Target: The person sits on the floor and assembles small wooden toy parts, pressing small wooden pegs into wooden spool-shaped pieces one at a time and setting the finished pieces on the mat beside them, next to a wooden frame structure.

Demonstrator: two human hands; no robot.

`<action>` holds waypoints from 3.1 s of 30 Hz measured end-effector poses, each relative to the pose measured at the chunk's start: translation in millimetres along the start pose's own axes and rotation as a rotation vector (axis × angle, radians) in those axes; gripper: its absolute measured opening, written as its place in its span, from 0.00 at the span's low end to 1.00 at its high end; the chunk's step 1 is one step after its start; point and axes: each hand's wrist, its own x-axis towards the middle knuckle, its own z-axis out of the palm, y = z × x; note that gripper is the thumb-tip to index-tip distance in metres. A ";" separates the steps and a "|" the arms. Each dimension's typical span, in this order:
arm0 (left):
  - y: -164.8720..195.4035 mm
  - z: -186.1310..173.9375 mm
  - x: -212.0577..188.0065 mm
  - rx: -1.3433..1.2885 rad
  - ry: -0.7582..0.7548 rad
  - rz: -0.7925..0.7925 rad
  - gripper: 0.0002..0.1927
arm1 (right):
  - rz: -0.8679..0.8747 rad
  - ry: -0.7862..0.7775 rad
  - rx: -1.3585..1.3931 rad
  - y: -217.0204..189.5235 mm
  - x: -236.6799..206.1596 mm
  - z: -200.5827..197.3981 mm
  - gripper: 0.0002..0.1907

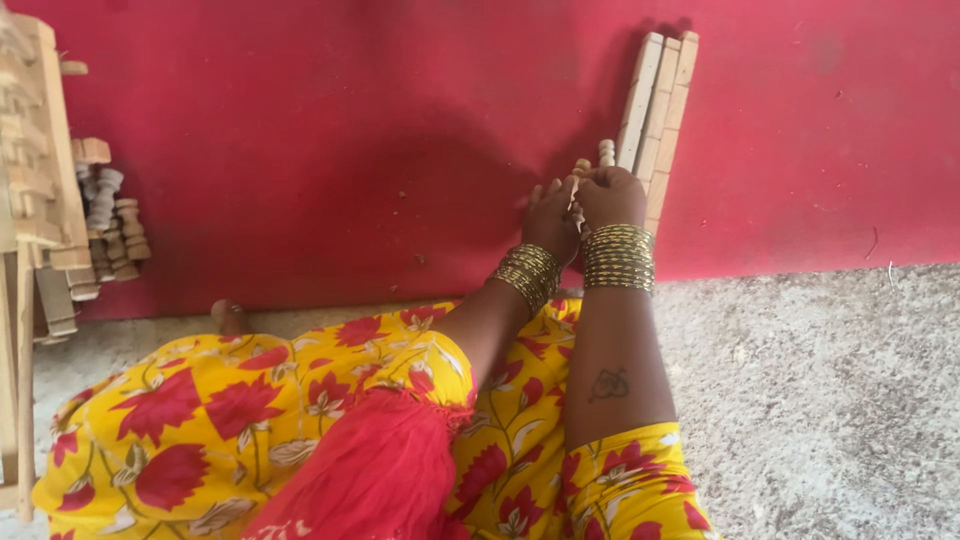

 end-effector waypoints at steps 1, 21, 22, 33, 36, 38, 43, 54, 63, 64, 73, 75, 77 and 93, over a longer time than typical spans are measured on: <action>-1.1 -3.8 -0.3 0.015 0.067 0.084 0.23 | 0.021 -0.016 0.014 -1.6 -1.5 1.8 0.08; -90.1 -415.2 -138.0 0.363 -0.087 -0.510 0.23 | -0.751 -0.514 -0.833 -26.7 -155.8 210.4 0.11; -96.0 -438.4 -152.0 0.344 -0.008 -0.481 0.24 | -0.710 -0.493 -0.879 -28.5 -163.7 216.6 0.11; -193.9 -538.9 -220.2 0.028 0.224 -0.719 0.34 | -0.741 -0.379 -1.189 -42.9 -198.4 244.6 0.11; -217.7 -543.3 -220.4 0.047 0.079 -0.883 0.45 | -0.646 -0.449 -0.903 -58.5 -215.0 268.7 0.13; -229.1 -543.4 -216.5 0.101 0.093 -0.891 0.44 | -0.650 -0.527 -0.679 -77.4 -227.7 304.1 0.15; -242.5 -546.7 -219.2 0.073 0.120 -0.842 0.47 | -0.689 -0.794 -0.391 -134.0 -270.7 408.9 0.15; -274.8 -542.0 -195.4 0.112 0.105 -0.847 0.42 | -0.476 -0.818 -0.209 -177.2 -306.0 510.8 0.17; -288.4 -538.6 -186.8 0.183 -0.019 -1.018 0.29 | -0.270 -0.958 0.158 -166.7 -313.4 498.2 0.19; -285.1 -539.7 -187.8 0.167 0.000 -0.978 0.32 | -0.305 -0.921 0.067 -167.2 -314.1 494.6 0.19; -211.7 -529.0 -187.1 0.219 -0.151 -0.792 0.41 | -0.140 -0.796 0.214 -118.3 -290.3 396.6 0.11; -184.8 -516.4 -181.2 0.029 -0.203 -0.701 0.42 | -0.665 -0.775 -0.239 -95.1 -286.1 354.2 0.11; -149.2 -491.9 -175.5 -0.094 -0.054 -0.638 0.44 | -0.051 -0.819 0.411 -83.9 -285.6 309.2 0.10; -28.2 -266.9 -178.2 -0.689 0.159 -0.382 0.33 | -0.148 -0.466 0.228 -83.6 -266.0 116.6 0.16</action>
